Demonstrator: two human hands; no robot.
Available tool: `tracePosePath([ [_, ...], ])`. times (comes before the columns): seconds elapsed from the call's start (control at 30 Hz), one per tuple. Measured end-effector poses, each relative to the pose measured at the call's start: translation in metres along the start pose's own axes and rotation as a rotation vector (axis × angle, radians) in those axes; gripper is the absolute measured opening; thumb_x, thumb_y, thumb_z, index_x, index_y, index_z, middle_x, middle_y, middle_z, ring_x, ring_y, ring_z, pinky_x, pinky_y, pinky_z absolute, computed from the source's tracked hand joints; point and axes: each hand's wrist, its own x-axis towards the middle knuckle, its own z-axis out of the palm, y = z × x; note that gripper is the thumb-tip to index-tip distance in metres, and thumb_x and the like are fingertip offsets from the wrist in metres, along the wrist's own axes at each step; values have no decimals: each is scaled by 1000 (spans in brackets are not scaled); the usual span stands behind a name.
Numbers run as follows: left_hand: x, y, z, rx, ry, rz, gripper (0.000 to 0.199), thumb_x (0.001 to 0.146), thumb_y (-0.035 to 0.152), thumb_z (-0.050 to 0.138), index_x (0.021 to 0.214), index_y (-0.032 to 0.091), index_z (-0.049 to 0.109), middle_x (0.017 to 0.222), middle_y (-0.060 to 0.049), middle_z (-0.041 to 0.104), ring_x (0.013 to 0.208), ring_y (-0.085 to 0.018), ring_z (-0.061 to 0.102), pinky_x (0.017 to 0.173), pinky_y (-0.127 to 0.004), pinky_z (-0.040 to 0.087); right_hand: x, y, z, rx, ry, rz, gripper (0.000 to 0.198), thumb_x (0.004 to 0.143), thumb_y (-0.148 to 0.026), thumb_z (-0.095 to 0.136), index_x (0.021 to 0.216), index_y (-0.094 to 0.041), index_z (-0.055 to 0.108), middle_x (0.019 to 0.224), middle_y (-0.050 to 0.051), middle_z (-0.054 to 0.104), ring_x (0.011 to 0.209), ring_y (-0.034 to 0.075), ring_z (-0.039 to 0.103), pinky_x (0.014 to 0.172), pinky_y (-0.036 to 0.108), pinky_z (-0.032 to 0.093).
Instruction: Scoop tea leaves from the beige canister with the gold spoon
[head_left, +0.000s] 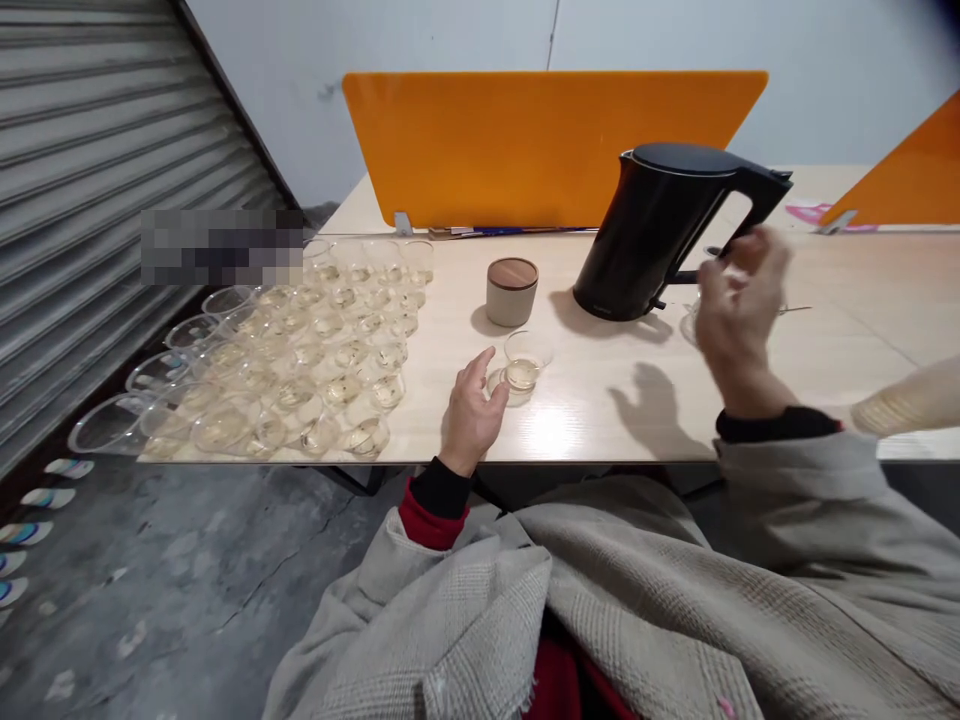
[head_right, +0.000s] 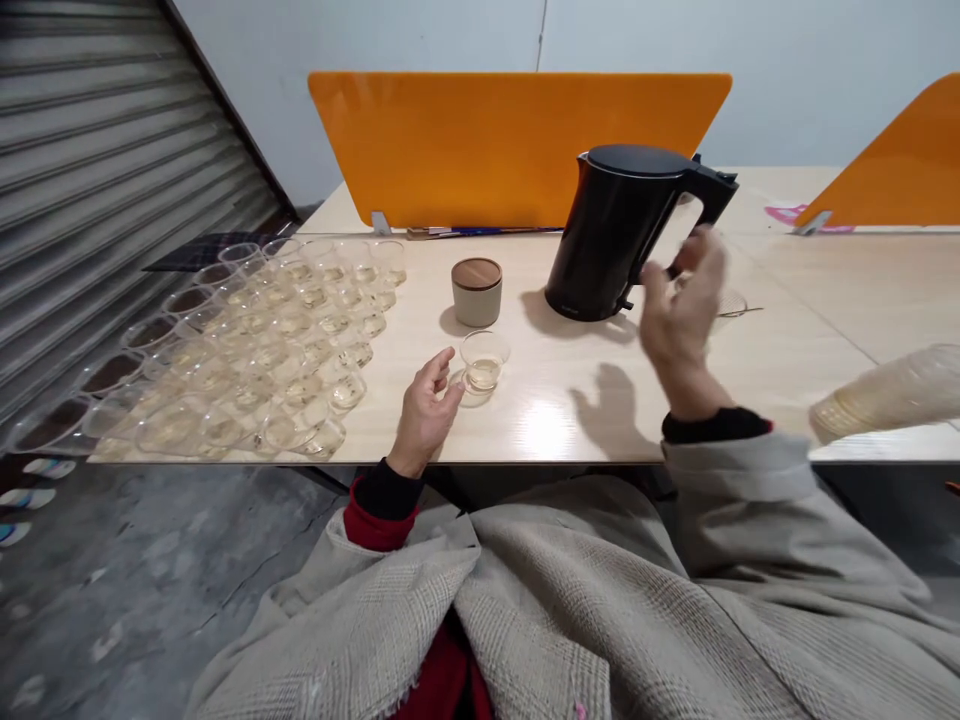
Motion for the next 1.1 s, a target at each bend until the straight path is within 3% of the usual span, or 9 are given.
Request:
tracePosePath([
  [0.07, 2, -2, 0, 11, -22, 2, 60, 91, 18, 66, 151, 22, 59, 154, -12, 64, 141, -31, 61, 121, -52, 51, -48, -34, 12, 206, -357, 95, 55, 99, -45, 63, 148, -25, 51, 140, 15, 63, 131, 32, 63, 111, 60, 52],
  [0.13, 3, -4, 0, 9, -36, 9, 64, 90, 16, 65, 153, 23, 59, 155, -11, 64, 146, -31, 57, 125, -53, 47, -86, -60, 31, 379, -687, 224, 70, 92, -51, 73, 154, -27, 50, 150, 17, 61, 138, 36, 60, 114, 61, 52],
  [0.23, 3, -6, 0, 0, -47, 17, 65, 90, 16, 66, 154, 24, 58, 155, -11, 63, 149, -32, 55, 127, -53, 45, -114, -79, 56, 529, -893, 264, 88, 83, -50, 83, 160, -28, 47, 161, 18, 53, 149, 38, 52, 124, 61, 43],
  [0.33, 2, -7, 1, -31, -62, 29, 64, 91, 18, 68, 154, 26, 58, 153, -10, 66, 146, -30, 59, 126, -50, 47, -119, -87, 68, 641, -936, 253, 86, 84, -47, 81, 160, -27, 48, 159, 18, 54, 147, 37, 54, 124, 61, 44],
  [0.57, -2, 0, 1, -96, -80, 12, 59, 92, 20, 68, 150, 21, 59, 150, -12, 68, 134, -29, 68, 120, -48, 53, -131, -100, 65, 697, -919, 253, 60, 86, -40, 77, 144, -29, 63, 146, 12, 62, 137, 34, 62, 118, 59, 51],
  [0.77, -4, 11, -1, -61, -74, 28, 53, 90, 19, 70, 142, 22, 62, 142, -11, 71, 119, -25, 74, 108, -42, 59, -139, -96, 63, 641, -859, 204, 61, 88, -39, 77, 146, -31, 64, 148, 11, 63, 141, 34, 59, 121, 58, 48],
  [1.1, -4, 10, 0, -45, -73, 20, 53, 91, 23, 71, 143, 21, 61, 143, -13, 69, 122, -27, 73, 110, -45, 59, -139, -93, 59, 582, -819, 121, 75, 82, -47, 85, 150, -29, 62, 152, 13, 62, 142, 37, 58, 124, 61, 43],
])
